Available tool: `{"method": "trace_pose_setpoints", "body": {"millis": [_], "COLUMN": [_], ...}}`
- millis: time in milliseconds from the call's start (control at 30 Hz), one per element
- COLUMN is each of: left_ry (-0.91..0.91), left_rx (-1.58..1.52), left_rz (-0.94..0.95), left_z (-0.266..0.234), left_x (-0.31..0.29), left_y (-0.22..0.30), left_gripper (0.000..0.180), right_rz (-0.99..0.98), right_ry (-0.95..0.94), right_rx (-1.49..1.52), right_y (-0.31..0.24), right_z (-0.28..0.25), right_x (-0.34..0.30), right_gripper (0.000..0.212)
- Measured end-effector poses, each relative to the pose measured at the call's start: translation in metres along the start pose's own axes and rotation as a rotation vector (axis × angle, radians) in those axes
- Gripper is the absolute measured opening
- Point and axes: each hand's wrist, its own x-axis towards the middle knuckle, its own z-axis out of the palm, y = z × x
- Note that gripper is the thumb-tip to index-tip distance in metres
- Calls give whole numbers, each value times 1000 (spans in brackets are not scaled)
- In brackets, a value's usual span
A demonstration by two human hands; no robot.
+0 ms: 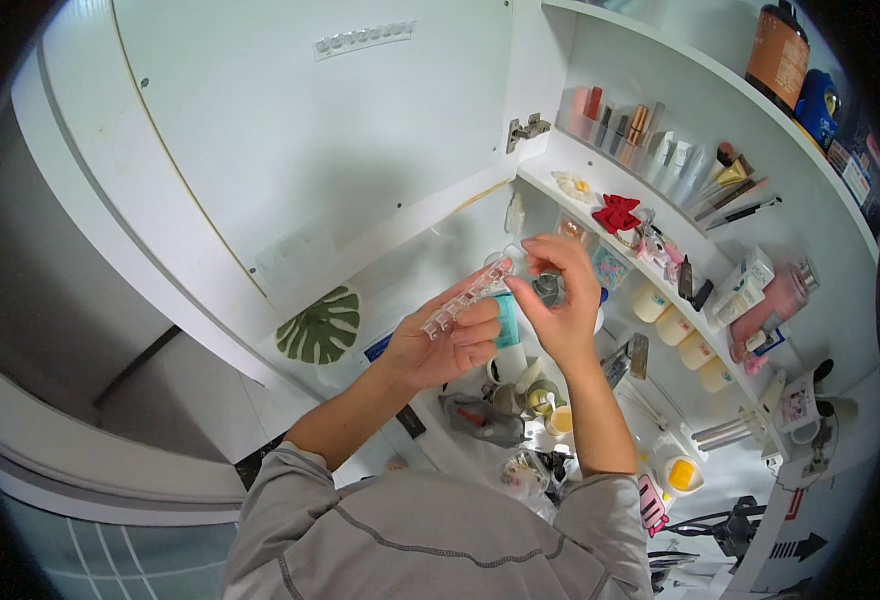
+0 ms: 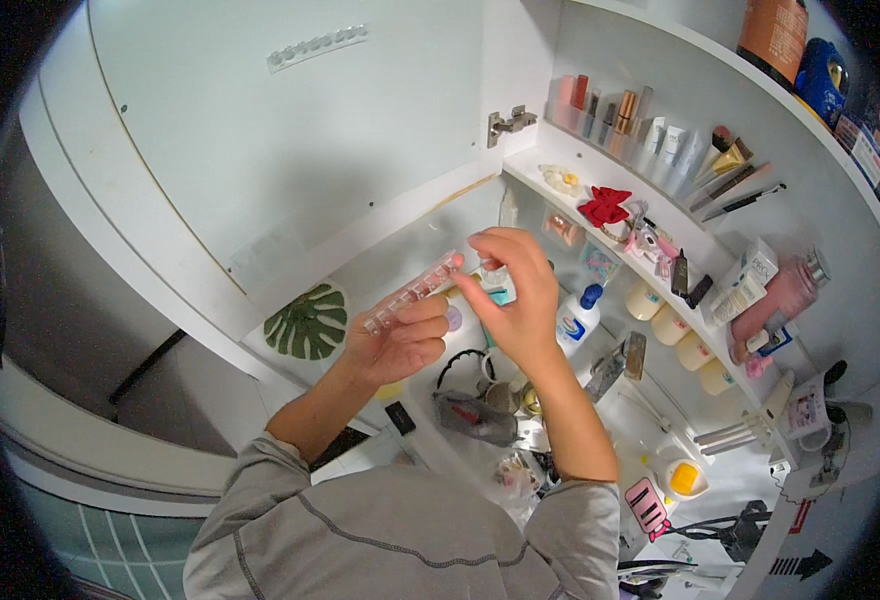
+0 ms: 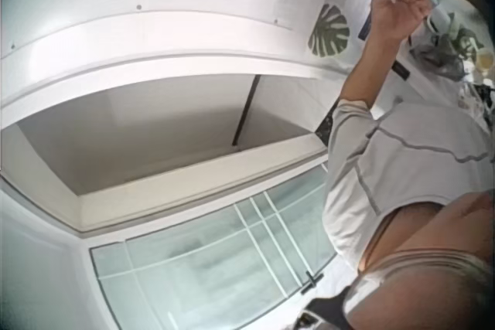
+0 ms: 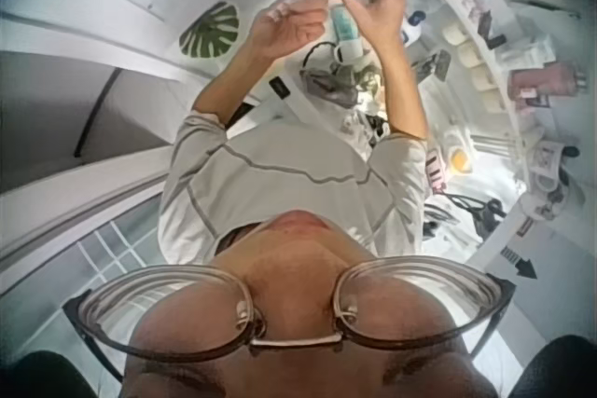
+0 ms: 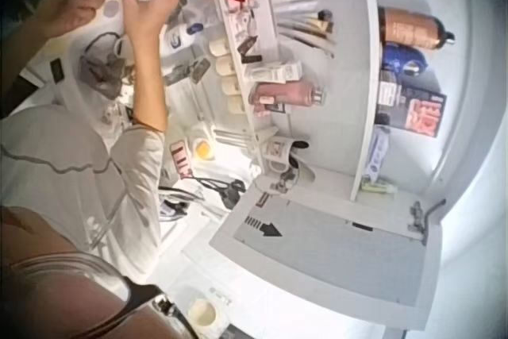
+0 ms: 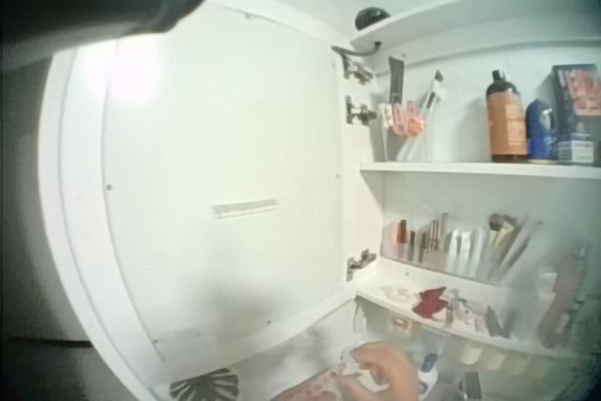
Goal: The person installs clear plastic hooks inside a white bathroom cabinet. They peel off backing strips from the adhesive backs of the hooks and press them onto the cabinet door and interior wall. The person repeats this process for multiple hooks, ensuring they are aligned and securely attached.
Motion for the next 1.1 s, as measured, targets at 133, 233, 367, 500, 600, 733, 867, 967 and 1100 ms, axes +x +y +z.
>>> {"method": "trace_pose_setpoints", "body": {"millis": [133,233,367,500,600,733,867,967,1100], "left_ry": [-50,2,184,226,230,244,413,346,81], "left_rx": [126,281,460,587,690,803,1078,1309,2233], "left_rz": [16,61,48,40,50,83,151,436,506], "left_z": [-9,-22,-33,-32,-34,-36,-43,-16,36], "left_x": [5,4,2,-3,-7,-14,-25,-31,-24], "left_y": [4,6,11,18,23,24,32,37,38], "left_gripper": [42,41,33,27,21,18,24,32,19], "right_rz": [304,453,453,558,558,468,334,67,-41], "right_ry": [-70,-242,-352,-392,-335,-336,-383,-504,-643], "right_rx": [384,436,431,506,568,573,500,120,-158], "right_y": [15,12,5,-4,-8,-15,-31,-20,-20], "right_z": [1,1,7,12,20,25,16,3,3], "right_x": [-11,-11,-13,-17,-22,-23,-11,-7,-9], "right_gripper": [21,16,13,11,11,12,12,12,14]}}
